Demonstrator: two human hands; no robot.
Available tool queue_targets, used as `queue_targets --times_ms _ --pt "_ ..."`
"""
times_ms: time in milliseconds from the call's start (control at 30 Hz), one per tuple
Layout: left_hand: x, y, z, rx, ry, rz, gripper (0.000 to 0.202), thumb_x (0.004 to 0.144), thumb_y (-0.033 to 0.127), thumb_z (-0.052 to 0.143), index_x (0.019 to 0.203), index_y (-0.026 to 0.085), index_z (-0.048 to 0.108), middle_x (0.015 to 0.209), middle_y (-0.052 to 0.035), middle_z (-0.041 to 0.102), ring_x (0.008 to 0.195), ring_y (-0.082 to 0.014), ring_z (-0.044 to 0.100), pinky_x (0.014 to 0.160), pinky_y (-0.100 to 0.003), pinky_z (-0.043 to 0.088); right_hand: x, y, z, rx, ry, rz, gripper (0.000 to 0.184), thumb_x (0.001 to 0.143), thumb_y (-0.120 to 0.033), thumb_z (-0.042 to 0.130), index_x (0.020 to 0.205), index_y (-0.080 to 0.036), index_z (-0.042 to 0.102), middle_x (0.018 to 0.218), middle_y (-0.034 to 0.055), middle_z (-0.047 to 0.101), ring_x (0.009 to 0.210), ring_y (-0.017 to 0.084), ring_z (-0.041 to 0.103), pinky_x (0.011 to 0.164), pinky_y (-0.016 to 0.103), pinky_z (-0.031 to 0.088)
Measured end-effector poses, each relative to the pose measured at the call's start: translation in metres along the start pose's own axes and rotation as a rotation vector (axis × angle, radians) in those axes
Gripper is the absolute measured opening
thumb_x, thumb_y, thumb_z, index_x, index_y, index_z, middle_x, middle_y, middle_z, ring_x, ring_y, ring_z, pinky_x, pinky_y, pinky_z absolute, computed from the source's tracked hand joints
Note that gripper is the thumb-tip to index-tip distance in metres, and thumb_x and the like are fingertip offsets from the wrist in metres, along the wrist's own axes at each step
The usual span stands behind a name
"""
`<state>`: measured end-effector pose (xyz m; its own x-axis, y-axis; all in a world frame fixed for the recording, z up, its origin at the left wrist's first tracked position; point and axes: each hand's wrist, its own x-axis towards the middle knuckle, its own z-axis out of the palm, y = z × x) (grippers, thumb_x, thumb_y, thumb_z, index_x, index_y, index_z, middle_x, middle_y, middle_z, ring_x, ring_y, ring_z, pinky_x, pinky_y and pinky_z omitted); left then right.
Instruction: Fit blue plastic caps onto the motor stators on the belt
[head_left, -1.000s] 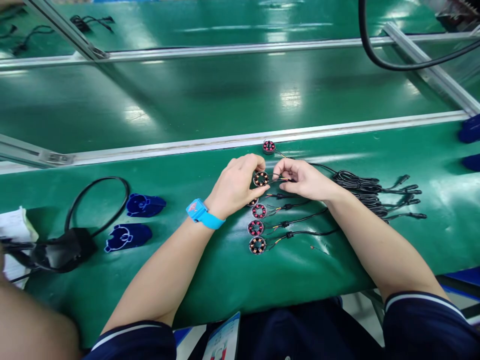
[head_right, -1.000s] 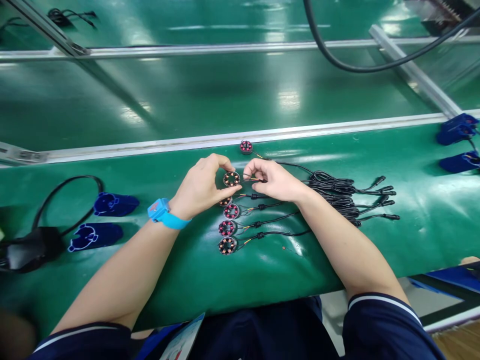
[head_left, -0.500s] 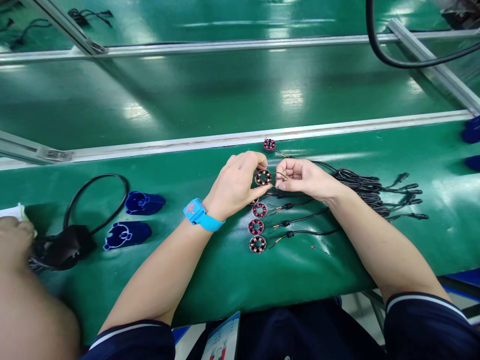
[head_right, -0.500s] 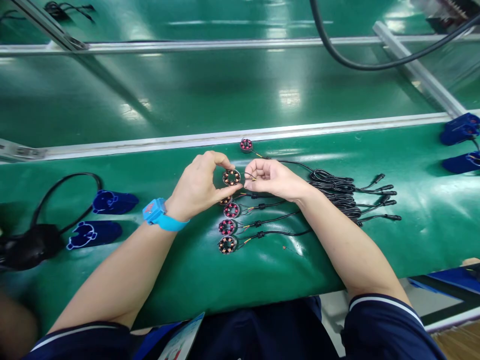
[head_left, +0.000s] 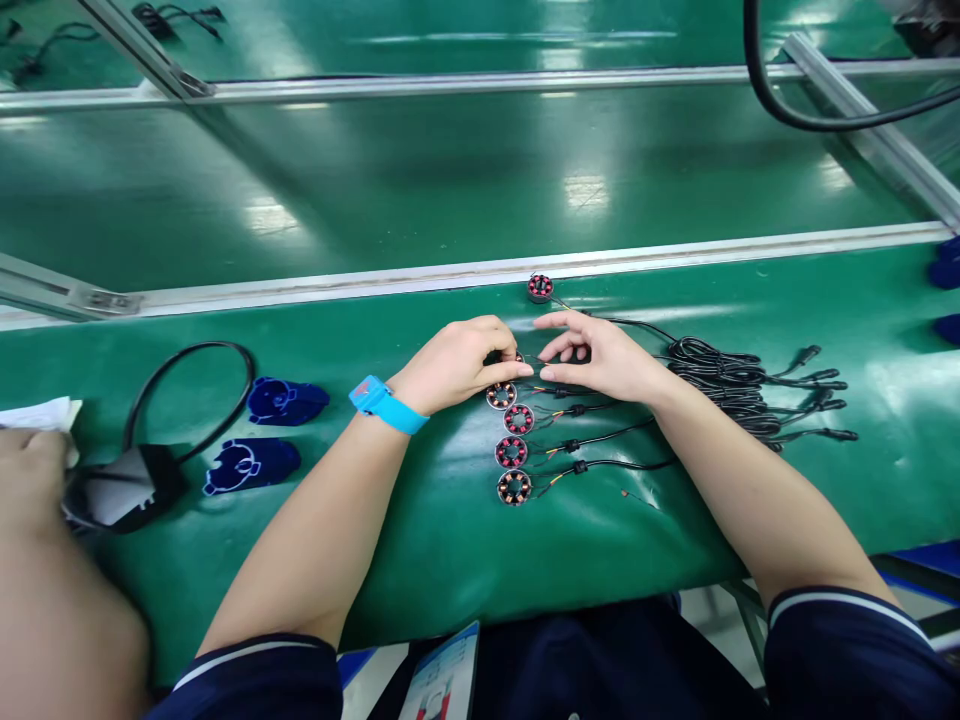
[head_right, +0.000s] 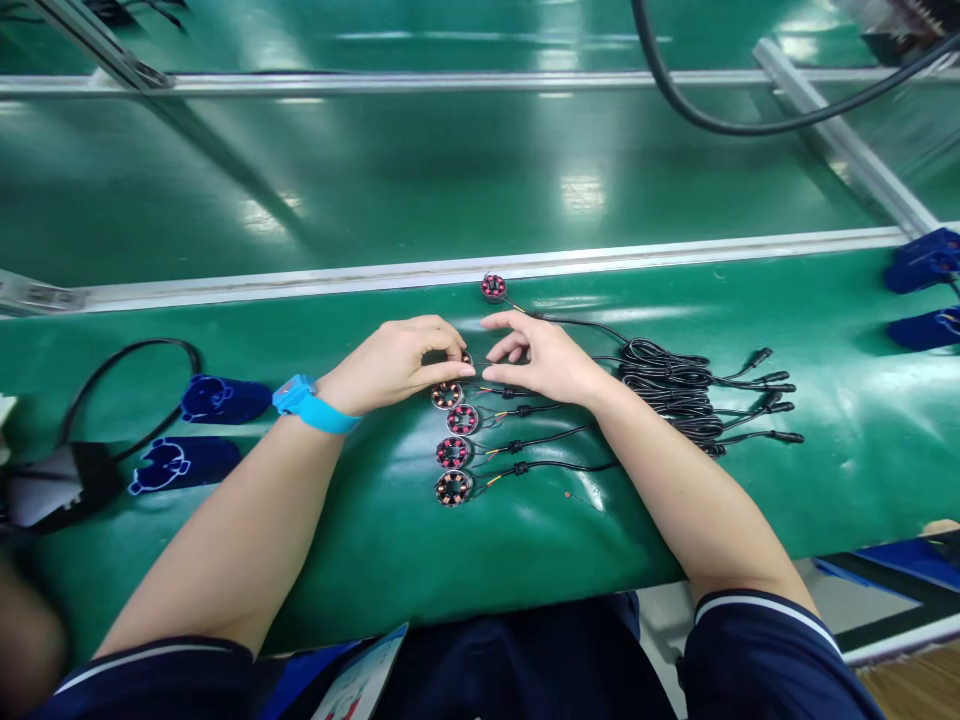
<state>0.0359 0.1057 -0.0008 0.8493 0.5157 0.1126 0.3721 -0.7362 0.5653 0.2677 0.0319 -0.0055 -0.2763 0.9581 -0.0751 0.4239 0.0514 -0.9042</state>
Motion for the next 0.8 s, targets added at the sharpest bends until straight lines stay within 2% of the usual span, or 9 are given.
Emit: queue_targets --times_ms 100,200,300,433,567,800 --pt "0.000 0.006 -0.008 -0.009 0.084 -0.031 0.041 0.096 0.055 0.051 0.085 0.019 0.066 0.096 -0.0052 0.069 0.089 -0.0194 0.063 0.081 -0.030 0.048 -0.005 -0.013 -0.017 -0.058 0.166 -0.049 0.052 0.084 -0.044 0.071 0.127 -0.019 0.058 0.107 0.0067 0.071 0.088 0.018 0.064 0.081 0.034 0.049" --pt "0.009 0.010 -0.015 0.030 0.226 -0.076 0.032 0.094 0.050 0.056 0.096 0.020 0.065 0.101 -0.0055 0.068 0.097 -0.0218 0.063 0.089 -0.034 0.049 -0.005 -0.023 -0.033 -0.296 0.297 -0.083 0.048 0.084 -0.038 0.072 0.127 -0.021 0.060 0.110 0.0077 0.070 0.095 0.023 0.064 0.088 0.039 0.048" --pt "0.027 0.006 -0.013 0.107 0.265 -0.057 0.030 0.092 0.043 0.062 0.110 0.020 0.063 0.115 -0.0094 0.063 0.112 -0.0256 0.059 0.099 -0.040 0.047 0.004 -0.017 -0.037 -0.478 0.298 -0.064 0.048 0.081 -0.031 0.075 0.126 -0.019 0.061 0.115 0.0103 0.068 0.104 0.028 0.063 0.095 0.046 0.047" --pt "0.052 -0.006 0.002 0.173 0.205 -0.066 0.031 0.090 0.028 0.063 0.119 0.019 0.061 0.132 -0.0135 0.056 0.125 -0.0296 0.053 0.106 -0.046 0.043 0.020 0.003 -0.027 -0.512 0.291 -0.047 0.050 0.080 -0.023 0.075 0.127 -0.018 0.060 0.120 0.0120 0.067 0.110 0.030 0.062 0.099 0.049 0.047" --pt "0.060 -0.017 0.013 0.151 0.174 -0.065 0.021 0.089 0.022 0.063 0.110 0.018 0.060 0.123 -0.0103 0.062 0.118 -0.0278 0.057 0.102 -0.044 0.045 0.026 0.011 -0.019 -0.449 0.266 -0.048 0.052 0.080 -0.017 0.072 0.130 -0.019 0.058 0.116 0.0101 0.068 0.102 0.026 0.065 0.096 0.045 0.050" --pt "0.062 -0.021 0.017 0.003 0.242 -0.045 0.012 0.084 0.016 0.063 0.092 0.019 0.055 0.111 -0.0064 0.066 0.106 -0.0229 0.061 0.093 -0.038 0.048 0.028 0.011 -0.016 -0.371 0.229 -0.048 0.044 0.081 -0.010 0.062 0.123 -0.020 0.062 0.102 0.0047 0.069 0.083 0.017 0.064 0.082 0.034 0.052"
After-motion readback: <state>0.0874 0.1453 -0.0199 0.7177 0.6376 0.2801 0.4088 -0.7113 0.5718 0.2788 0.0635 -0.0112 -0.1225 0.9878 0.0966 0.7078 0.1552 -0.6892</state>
